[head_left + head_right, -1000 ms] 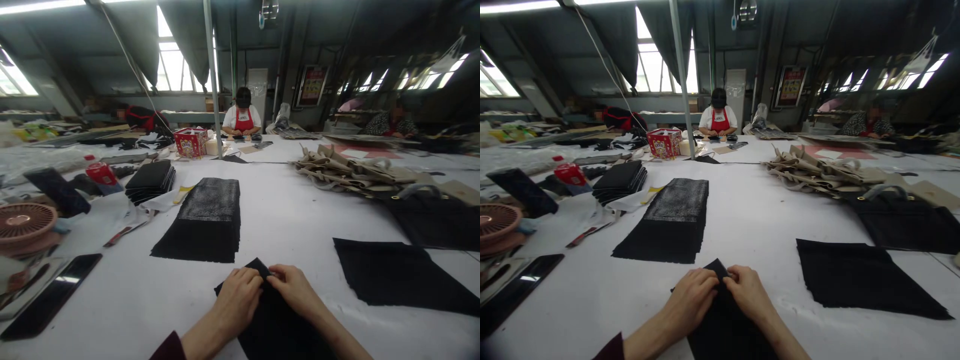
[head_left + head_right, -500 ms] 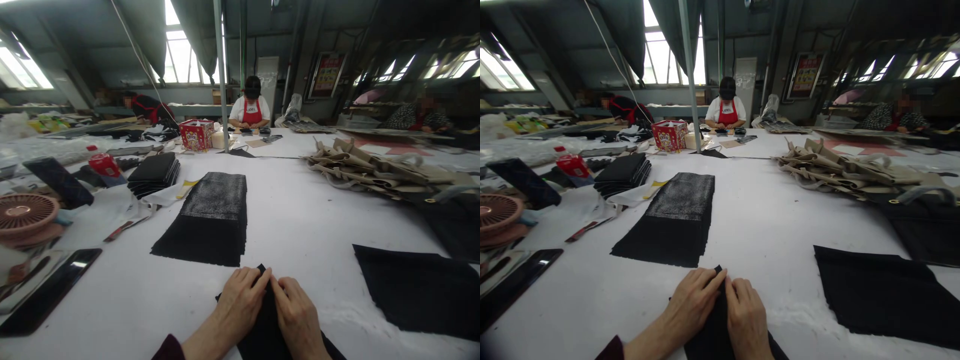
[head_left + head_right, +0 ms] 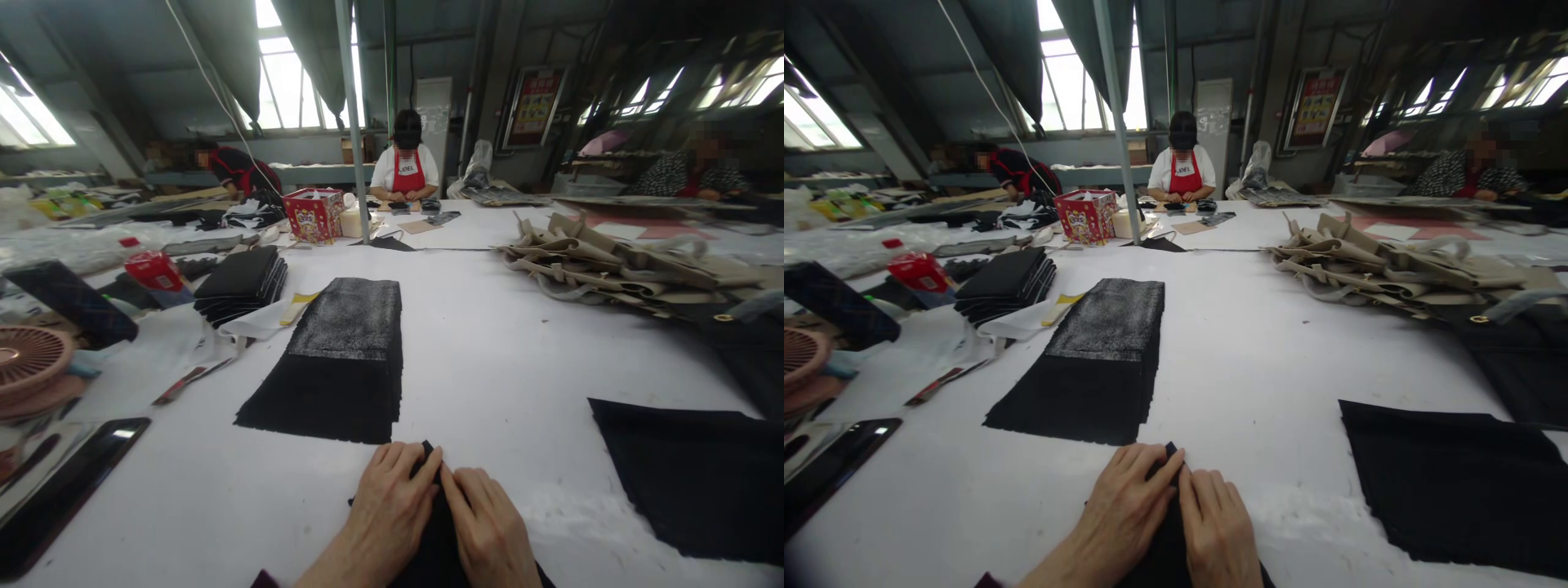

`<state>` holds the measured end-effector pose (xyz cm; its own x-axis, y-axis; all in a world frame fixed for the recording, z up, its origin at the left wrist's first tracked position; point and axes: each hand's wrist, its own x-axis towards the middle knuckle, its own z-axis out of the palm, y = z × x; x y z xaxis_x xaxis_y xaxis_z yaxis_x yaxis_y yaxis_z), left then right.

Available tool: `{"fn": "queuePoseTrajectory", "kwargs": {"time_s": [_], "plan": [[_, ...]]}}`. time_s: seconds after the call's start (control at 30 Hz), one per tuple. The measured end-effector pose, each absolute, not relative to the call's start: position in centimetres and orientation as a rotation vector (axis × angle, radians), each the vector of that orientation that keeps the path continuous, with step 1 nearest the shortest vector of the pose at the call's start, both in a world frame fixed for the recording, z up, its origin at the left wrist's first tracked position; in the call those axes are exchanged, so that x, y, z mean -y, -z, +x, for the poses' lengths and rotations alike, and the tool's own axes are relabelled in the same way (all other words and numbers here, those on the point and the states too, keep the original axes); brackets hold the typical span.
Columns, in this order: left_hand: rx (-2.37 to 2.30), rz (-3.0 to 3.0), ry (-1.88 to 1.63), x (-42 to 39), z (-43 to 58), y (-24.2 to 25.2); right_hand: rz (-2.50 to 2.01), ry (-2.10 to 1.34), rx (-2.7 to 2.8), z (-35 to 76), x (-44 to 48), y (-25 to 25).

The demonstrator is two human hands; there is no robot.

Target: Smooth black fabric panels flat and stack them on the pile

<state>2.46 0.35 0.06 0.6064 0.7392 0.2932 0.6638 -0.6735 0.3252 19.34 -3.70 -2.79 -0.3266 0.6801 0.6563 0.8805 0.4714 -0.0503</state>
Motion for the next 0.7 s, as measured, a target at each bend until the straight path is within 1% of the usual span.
{"fn": "queuePoseTrajectory", "kwargs": {"time_s": [0.23,0.7], "plan": [[-1.176,2.630,-0.634,-0.30,2.47,0.40,-1.286,0.408,2.107,19.32,3.70,2.77],[-1.201,2.600,-0.568,-0.32,2.57,0.03,-1.284,0.415,2.095,19.21,3.63,2.77]]}}
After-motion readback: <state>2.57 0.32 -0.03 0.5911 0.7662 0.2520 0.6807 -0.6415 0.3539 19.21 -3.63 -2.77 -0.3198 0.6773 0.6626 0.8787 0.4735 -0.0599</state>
